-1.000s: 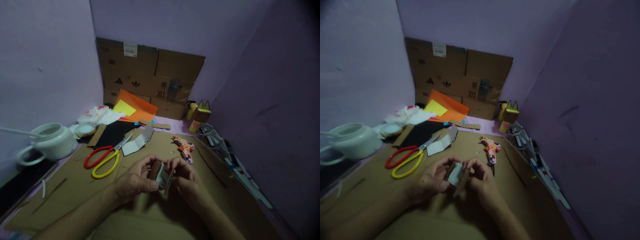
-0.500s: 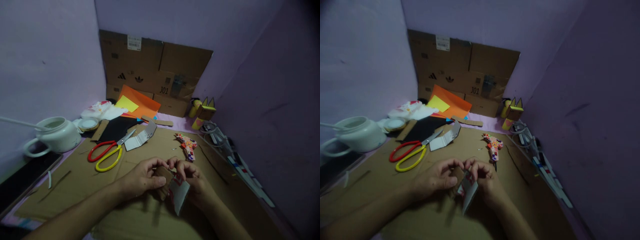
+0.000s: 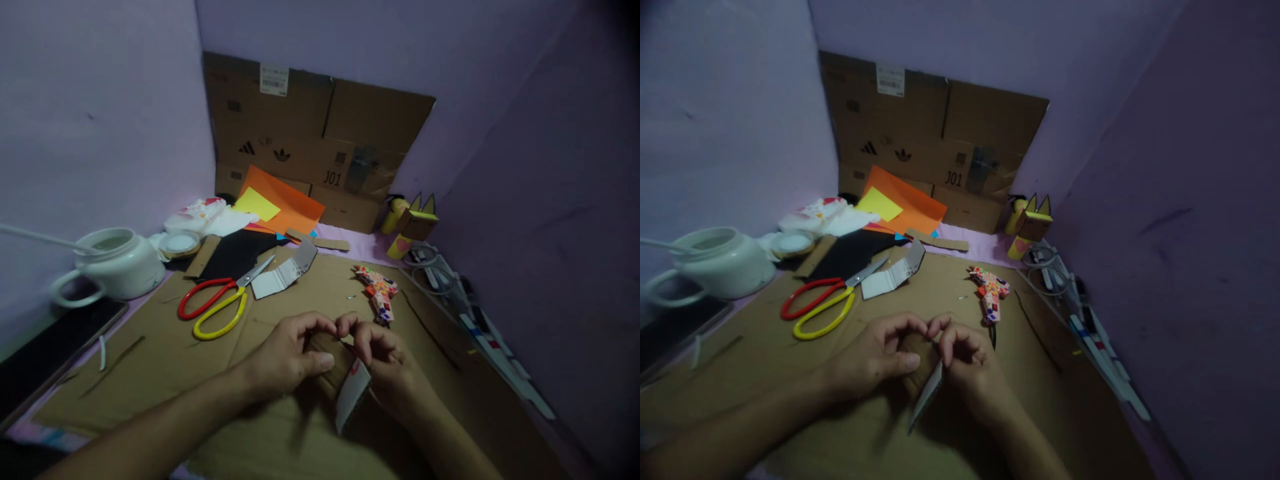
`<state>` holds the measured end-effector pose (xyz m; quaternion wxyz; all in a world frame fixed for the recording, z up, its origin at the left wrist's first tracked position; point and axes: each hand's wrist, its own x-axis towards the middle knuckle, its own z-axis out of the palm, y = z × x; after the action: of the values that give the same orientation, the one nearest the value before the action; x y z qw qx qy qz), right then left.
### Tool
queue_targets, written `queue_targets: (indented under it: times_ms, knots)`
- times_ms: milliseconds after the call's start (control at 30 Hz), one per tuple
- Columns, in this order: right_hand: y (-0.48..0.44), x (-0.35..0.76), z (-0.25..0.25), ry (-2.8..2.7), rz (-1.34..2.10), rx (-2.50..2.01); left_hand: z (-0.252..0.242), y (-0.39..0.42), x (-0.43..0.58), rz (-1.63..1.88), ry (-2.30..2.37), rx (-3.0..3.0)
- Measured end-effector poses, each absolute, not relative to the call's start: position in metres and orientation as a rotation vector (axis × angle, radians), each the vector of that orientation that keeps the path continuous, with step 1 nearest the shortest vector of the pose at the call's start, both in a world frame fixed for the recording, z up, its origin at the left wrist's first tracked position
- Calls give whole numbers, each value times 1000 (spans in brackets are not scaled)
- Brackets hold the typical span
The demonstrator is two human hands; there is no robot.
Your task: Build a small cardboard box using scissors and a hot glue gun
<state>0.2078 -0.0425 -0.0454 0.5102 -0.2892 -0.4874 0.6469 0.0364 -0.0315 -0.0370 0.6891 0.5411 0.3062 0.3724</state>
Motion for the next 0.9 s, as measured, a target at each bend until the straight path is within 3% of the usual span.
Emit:
queue_targets:
  times_ms: [367,500,733,900]
  knots:
    - [-41,200,-37,-965,1673,-990,-38,-31,34,594,788,1247]
    - [-35,195,-48,-869,1579,-1077,-32,-38,30,821,880,1502]
    - [-24,197,-50,-791,1537,-1127,-20,-61,28,683,365,2189]
    - [-25,200,-48,-774,1576,-1128,-26,-65,40,616,381,2222]
